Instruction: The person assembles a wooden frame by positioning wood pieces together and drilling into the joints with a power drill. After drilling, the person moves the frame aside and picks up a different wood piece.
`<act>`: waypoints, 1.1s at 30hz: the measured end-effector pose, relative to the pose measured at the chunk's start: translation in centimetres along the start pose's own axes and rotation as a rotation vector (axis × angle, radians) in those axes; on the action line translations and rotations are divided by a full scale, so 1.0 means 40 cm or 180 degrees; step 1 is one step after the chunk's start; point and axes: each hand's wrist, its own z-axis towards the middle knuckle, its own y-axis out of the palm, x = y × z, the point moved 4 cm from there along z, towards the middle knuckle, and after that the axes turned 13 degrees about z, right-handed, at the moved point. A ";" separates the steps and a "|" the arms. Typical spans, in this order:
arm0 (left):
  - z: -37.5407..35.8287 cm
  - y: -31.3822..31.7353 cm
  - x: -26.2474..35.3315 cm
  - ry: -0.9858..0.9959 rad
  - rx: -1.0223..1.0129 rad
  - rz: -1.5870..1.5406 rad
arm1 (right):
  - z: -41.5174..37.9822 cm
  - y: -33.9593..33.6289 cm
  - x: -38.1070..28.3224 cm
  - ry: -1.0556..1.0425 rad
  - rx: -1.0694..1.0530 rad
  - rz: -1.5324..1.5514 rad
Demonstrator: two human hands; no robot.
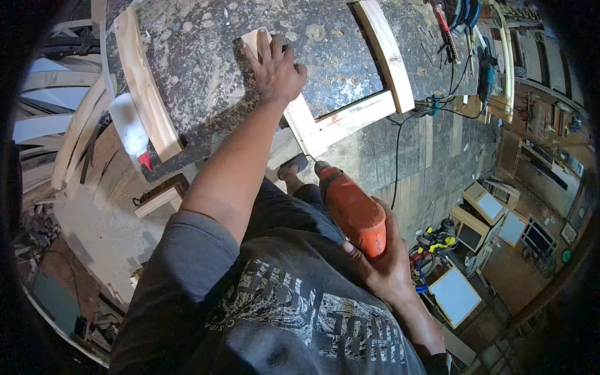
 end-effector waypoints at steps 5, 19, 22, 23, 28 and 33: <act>0.000 -0.004 -0.002 0.0015 -0.0048 -0.0040 | -0.001 0.004 -0.015 0.0084 0.0046 0.0067; 0.000 -0.003 -0.002 0.0022 -0.0029 -0.0025 | 0.009 0.008 -0.023 -0.0162 -0.0009 -0.0150; 0.000 -0.002 0.000 0.0011 -0.0093 -0.0019 | 0.011 0.009 -0.025 -0.0199 -0.0027 -0.0185; -0.001 -0.003 -0.001 0.0011 -0.0097 -0.0020 | 0.011 0.009 -0.025 -0.0210 -0.0038 -0.0180; -0.001 -0.008 -0.002 0.0023 -0.0051 -0.0038 | 0.013 0.009 -0.026 -0.0184 -0.0037 -0.0159; 0.000 -0.011 -0.002 0.0009 -0.0020 -0.0057 | 0.016 0.005 -0.034 -0.0161 -0.0058 -0.0369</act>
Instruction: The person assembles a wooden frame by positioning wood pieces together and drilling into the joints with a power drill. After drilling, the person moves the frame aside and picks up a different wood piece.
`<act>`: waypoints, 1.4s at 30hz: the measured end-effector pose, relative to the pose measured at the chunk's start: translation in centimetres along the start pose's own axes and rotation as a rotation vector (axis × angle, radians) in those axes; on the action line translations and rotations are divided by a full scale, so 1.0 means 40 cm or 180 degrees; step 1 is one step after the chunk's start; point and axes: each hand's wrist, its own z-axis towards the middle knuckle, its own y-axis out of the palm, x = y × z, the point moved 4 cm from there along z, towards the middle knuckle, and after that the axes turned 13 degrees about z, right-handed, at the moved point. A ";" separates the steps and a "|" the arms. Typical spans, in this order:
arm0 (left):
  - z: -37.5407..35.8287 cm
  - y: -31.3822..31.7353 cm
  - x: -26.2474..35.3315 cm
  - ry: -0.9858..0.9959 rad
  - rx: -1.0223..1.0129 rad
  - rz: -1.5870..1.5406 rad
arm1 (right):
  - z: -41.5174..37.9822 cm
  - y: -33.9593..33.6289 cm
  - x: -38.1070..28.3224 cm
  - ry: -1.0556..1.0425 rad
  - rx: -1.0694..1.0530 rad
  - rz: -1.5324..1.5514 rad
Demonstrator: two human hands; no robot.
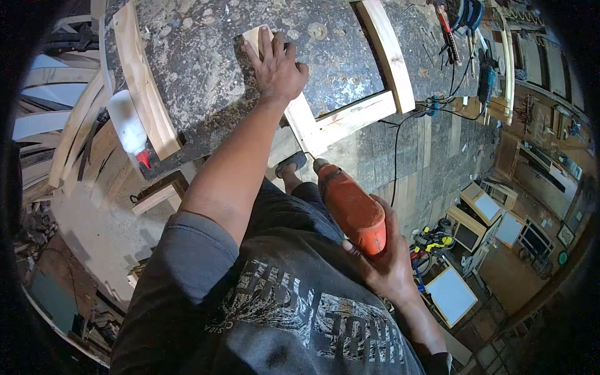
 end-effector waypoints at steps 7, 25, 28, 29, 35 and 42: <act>0.000 0.001 -0.001 0.0024 -0.0121 0.0017 | 0.012 -0.004 0.010 0.0001 -0.0054 -0.0195; -0.002 -0.001 0.001 0.0000 -0.0080 0.0105 | 0.039 0.001 0.041 -0.0062 -0.0009 -0.0008; 0.000 0.000 0.002 -0.0013 -0.0095 0.0116 | 0.041 0.003 0.045 -0.0066 -0.0016 -0.0121; 0.001 -0.001 0.002 -0.0016 -0.0096 0.0117 | 0.042 0.005 0.045 -0.0085 -0.0024 -0.0174; 0.001 -0.008 0.003 0.0007 -0.0287 0.0158 | 0.046 0.015 0.031 -0.0052 -0.0031 -0.0301; 0.000 0.000 0.002 0.0006 -0.0168 0.0127 | 0.057 0.018 0.026 -0.0109 -0.0057 -0.0364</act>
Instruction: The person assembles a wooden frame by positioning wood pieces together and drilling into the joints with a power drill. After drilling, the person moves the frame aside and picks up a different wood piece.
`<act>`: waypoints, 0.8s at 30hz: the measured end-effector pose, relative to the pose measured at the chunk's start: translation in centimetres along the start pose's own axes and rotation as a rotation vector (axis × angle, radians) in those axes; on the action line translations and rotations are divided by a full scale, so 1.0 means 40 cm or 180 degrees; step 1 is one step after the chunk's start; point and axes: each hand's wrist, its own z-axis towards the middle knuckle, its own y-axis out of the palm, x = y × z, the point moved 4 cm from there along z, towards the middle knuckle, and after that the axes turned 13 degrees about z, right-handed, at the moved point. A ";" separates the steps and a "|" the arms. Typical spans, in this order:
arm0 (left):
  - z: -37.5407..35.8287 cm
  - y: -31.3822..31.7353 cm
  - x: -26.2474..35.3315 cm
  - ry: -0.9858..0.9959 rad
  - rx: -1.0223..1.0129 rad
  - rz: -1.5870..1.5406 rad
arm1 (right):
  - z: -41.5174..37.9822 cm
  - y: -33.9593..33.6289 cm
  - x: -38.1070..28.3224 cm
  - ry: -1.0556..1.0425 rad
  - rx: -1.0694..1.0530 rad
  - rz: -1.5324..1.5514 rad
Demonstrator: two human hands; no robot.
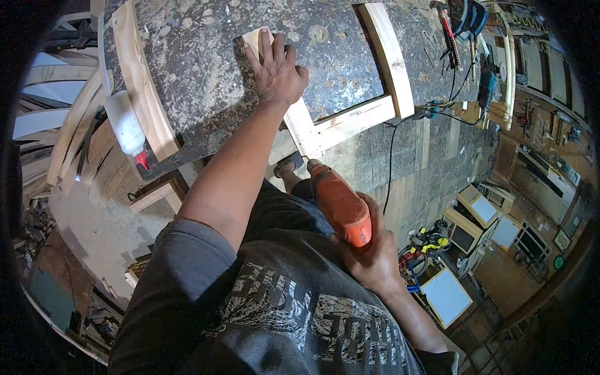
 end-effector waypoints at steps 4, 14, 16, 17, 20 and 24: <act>0.001 0.002 0.000 -0.0012 0.0093 -0.0064 | 0.005 -0.001 0.009 0.0037 -0.0031 0.0099; -0.003 0.001 0.000 -0.0007 0.0215 -0.0088 | 0.012 0.006 0.011 0.0093 -0.0032 0.0186; -0.002 0.001 0.001 -0.0006 0.0163 -0.0148 | 0.012 0.009 0.017 0.0072 -0.0020 0.0193; -0.002 0.001 0.001 -0.0008 0.0160 -0.0148 | 0.012 0.009 0.018 0.0056 -0.0006 0.0197; -0.002 0.001 0.000 -0.0007 0.0167 -0.0154 | 0.012 0.009 0.022 0.0049 0.0002 0.0159; -0.003 -0.002 -0.001 -0.0003 0.0154 -0.0163 | 0.014 0.010 0.016 0.0149 -0.0023 0.0258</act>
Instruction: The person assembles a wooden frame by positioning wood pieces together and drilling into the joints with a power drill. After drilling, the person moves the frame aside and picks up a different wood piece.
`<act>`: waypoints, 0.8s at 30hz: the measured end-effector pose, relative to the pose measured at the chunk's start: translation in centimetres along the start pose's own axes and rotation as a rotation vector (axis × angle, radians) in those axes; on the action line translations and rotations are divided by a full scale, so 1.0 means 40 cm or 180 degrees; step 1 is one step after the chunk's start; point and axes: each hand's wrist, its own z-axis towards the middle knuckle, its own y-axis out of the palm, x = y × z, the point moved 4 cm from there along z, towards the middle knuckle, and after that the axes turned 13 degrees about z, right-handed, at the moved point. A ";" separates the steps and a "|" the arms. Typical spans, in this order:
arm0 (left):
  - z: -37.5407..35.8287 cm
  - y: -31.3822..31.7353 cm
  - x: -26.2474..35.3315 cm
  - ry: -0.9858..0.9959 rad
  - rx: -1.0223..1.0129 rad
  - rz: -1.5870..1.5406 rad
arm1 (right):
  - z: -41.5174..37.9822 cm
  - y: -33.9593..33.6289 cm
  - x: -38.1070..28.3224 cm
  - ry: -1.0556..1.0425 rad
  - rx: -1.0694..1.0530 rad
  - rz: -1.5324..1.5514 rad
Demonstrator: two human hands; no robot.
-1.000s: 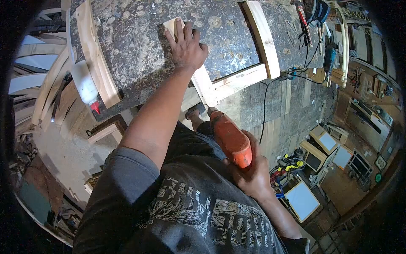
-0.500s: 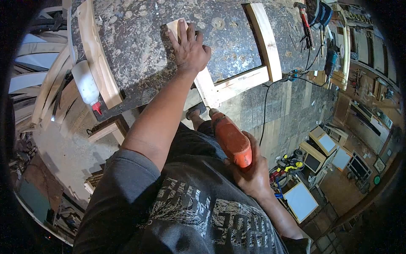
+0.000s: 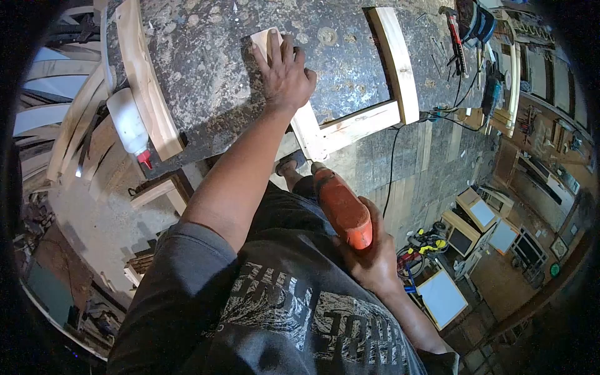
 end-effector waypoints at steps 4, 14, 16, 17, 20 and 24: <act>0.001 -0.007 -0.002 0.0040 -0.0096 -0.0059 | 0.001 0.003 0.003 0.0053 0.0003 -0.0053; 0.004 -0.004 0.002 0.0000 0.0044 0.0020 | 0.009 0.003 0.002 0.0028 -0.0030 -0.0078; 0.003 -0.005 0.002 0.0012 -0.0020 0.0007 | 0.010 0.002 0.008 -0.0014 -0.0037 -0.0135; 0.002 -0.006 0.000 0.0009 -0.0021 0.0009 | 0.011 0.000 0.010 -0.0056 -0.0045 -0.0193; 0.001 -0.007 -0.001 0.0049 0.0000 0.0057 | 0.015 -0.002 0.006 -0.0038 -0.0100 -0.0313; 0.002 -0.008 0.000 0.0038 -0.0016 -0.0014 | 0.022 -0.002 0.010 -0.0029 -0.0137 -0.0371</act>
